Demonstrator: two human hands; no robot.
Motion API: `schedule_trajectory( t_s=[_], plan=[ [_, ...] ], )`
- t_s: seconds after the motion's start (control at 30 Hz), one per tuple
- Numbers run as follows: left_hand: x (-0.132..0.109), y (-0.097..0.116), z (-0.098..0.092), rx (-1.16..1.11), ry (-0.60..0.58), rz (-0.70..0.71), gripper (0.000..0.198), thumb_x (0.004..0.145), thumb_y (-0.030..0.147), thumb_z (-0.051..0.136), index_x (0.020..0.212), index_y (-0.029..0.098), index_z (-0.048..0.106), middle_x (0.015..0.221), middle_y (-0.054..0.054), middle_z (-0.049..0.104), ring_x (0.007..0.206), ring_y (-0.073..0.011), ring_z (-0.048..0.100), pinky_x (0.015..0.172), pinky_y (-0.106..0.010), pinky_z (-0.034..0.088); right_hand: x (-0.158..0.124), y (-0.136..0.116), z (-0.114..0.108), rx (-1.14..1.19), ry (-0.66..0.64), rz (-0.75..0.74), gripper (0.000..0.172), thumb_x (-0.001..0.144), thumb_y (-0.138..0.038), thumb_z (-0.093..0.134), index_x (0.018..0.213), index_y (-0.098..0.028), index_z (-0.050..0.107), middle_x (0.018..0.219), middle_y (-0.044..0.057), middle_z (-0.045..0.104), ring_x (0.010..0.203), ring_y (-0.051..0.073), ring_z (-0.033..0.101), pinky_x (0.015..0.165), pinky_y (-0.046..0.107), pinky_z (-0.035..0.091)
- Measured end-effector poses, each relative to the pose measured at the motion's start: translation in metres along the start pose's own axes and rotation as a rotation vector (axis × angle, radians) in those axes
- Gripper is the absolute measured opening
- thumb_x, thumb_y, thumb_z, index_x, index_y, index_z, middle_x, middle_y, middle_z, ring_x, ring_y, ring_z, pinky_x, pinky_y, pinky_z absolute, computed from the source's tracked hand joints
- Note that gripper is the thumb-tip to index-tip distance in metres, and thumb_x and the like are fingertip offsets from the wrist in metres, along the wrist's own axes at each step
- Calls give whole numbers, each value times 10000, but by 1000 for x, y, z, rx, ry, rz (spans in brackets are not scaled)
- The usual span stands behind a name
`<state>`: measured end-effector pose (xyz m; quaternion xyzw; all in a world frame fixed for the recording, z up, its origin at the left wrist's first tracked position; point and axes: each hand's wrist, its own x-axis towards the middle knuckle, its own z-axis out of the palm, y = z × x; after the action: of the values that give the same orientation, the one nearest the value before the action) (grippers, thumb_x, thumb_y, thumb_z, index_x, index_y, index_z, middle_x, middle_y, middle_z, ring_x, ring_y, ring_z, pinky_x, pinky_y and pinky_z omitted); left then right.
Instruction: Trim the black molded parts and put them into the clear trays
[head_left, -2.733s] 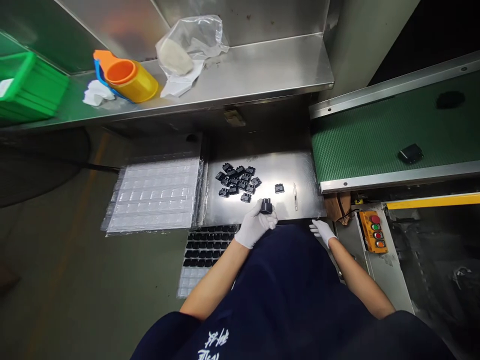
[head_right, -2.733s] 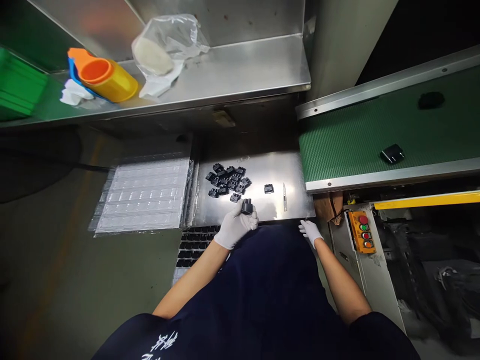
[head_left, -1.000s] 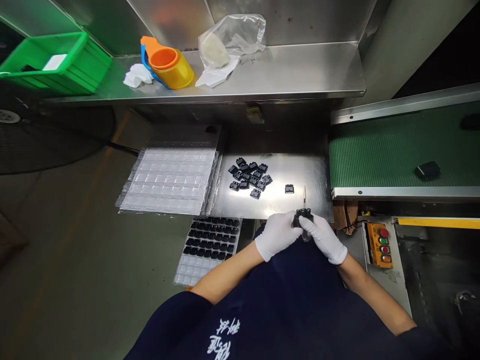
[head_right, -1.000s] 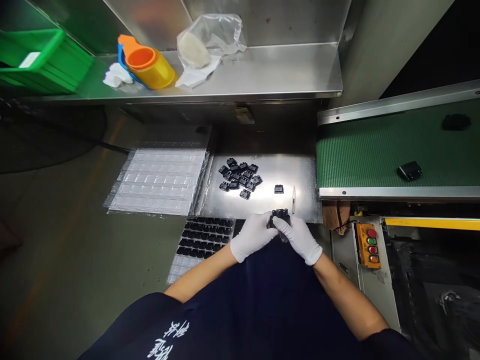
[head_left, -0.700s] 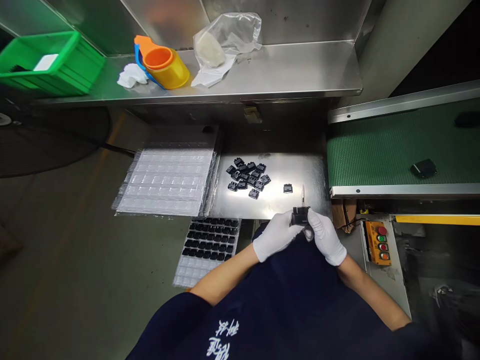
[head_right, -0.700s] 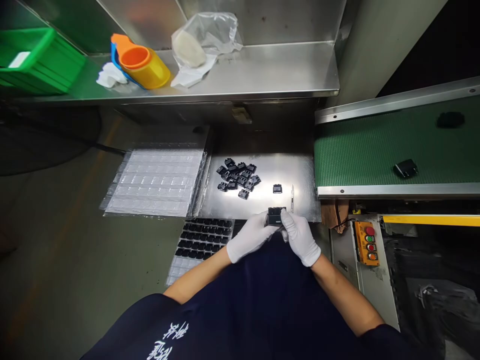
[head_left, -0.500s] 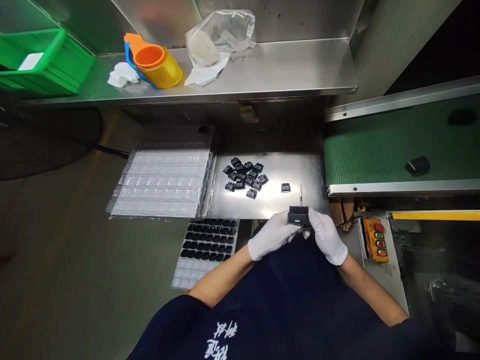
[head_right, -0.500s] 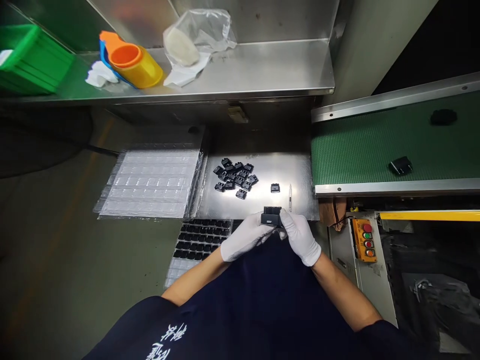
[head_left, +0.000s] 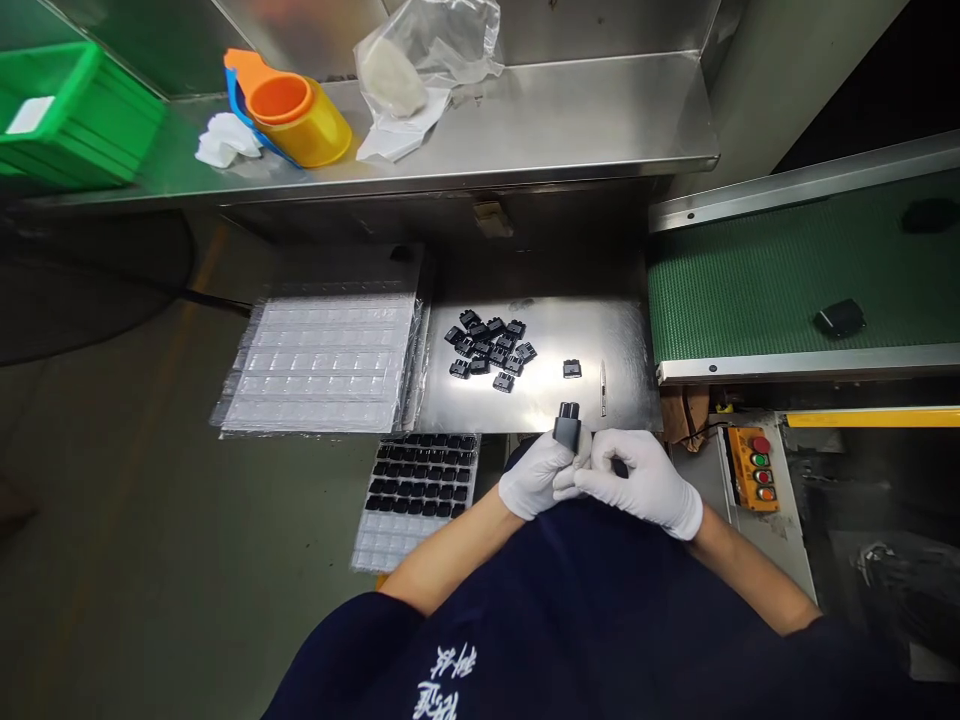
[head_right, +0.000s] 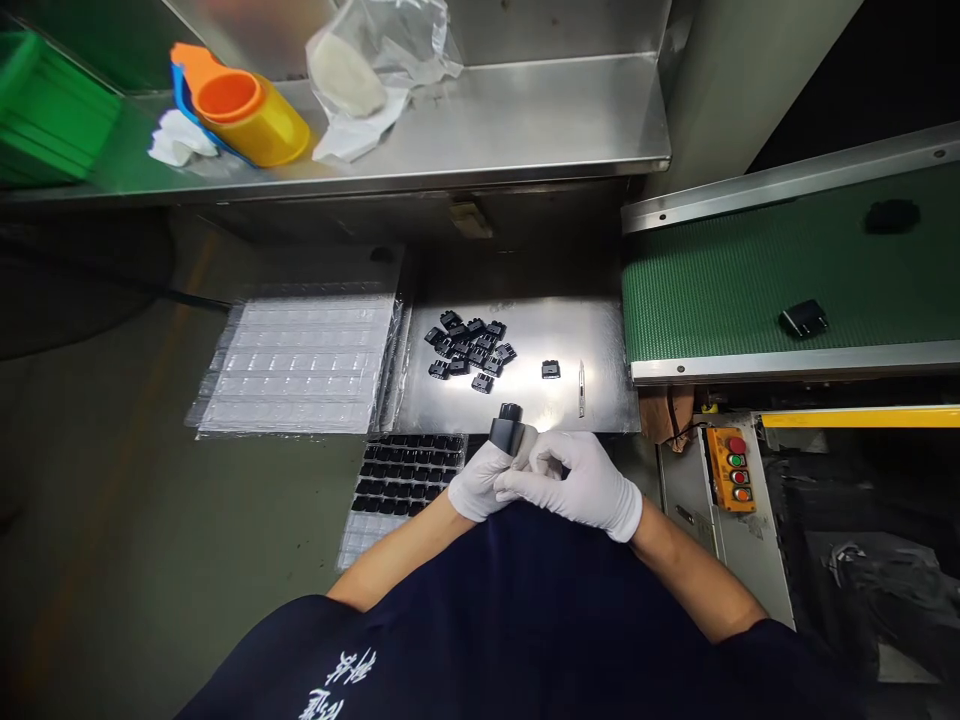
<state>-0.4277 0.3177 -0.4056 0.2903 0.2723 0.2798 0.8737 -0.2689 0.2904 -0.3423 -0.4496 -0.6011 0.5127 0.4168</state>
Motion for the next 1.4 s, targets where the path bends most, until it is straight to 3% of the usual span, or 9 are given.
schedule_trajectory(
  t_s=[0.13,0.3,0.47,0.57,0.7,0.83,1.03,1.13,1.4],
  plan=[
    [-2,0,-1,-50,-60,-21,471,779,458,807,628,209,436,379,102,267,306,-66,257,407,-231,246,0,3,1,-68,8,-98,588,965,-426,679,535,-208,342,547,-40,427,496,83,396,483,245,325],
    [-5,9,4,-171,-209,45,459,879,406,763,641,199,429,369,104,285,301,-65,285,452,-236,321,-3,9,-3,-111,58,-99,593,1031,-401,572,515,-207,354,500,-33,355,466,94,327,463,273,264],
    [-7,15,6,-158,-195,20,508,852,414,800,592,192,423,357,97,310,291,-60,289,443,-234,323,-11,5,-9,50,127,-127,557,997,-505,608,544,-231,433,513,-4,451,485,136,417,493,300,375],
    [-7,12,5,-127,-187,6,525,788,429,831,547,190,430,338,88,290,286,-68,303,429,-239,308,-12,-4,-9,164,74,-167,486,978,-527,624,600,-232,548,810,85,748,603,177,596,594,346,525],
    [-7,4,1,-46,-161,-20,492,794,451,809,528,180,496,340,62,318,300,-77,331,408,-237,259,-4,-14,-4,30,-10,-242,398,975,-433,638,634,-229,657,1201,125,781,700,184,703,686,359,602],
    [-8,1,-2,-86,-111,-6,467,779,418,826,559,190,483,354,73,324,303,-70,298,379,-224,237,3,-18,1,3,-26,-252,349,987,-343,622,668,-231,709,1118,111,805,806,205,769,696,327,618],
    [-9,5,-6,-285,-204,12,505,777,384,842,590,196,411,347,86,300,276,-60,258,356,-197,279,3,-16,-2,247,-188,-180,378,1010,-374,621,676,-227,717,751,66,787,666,192,723,658,326,596],
    [-9,4,-9,-276,-201,-11,572,744,435,866,583,203,369,338,90,277,278,-65,264,385,-218,343,2,-13,-3,269,-127,-134,419,995,-428,637,631,-227,687,745,69,780,696,212,730,687,354,603],
    [-6,0,-7,-168,-180,-35,491,764,492,839,599,187,492,312,92,277,265,-73,272,381,-221,267,0,-12,-4,371,-57,-209,256,966,-377,703,765,-222,744,935,97,813,1168,322,723,1018,530,568]
  ],
)
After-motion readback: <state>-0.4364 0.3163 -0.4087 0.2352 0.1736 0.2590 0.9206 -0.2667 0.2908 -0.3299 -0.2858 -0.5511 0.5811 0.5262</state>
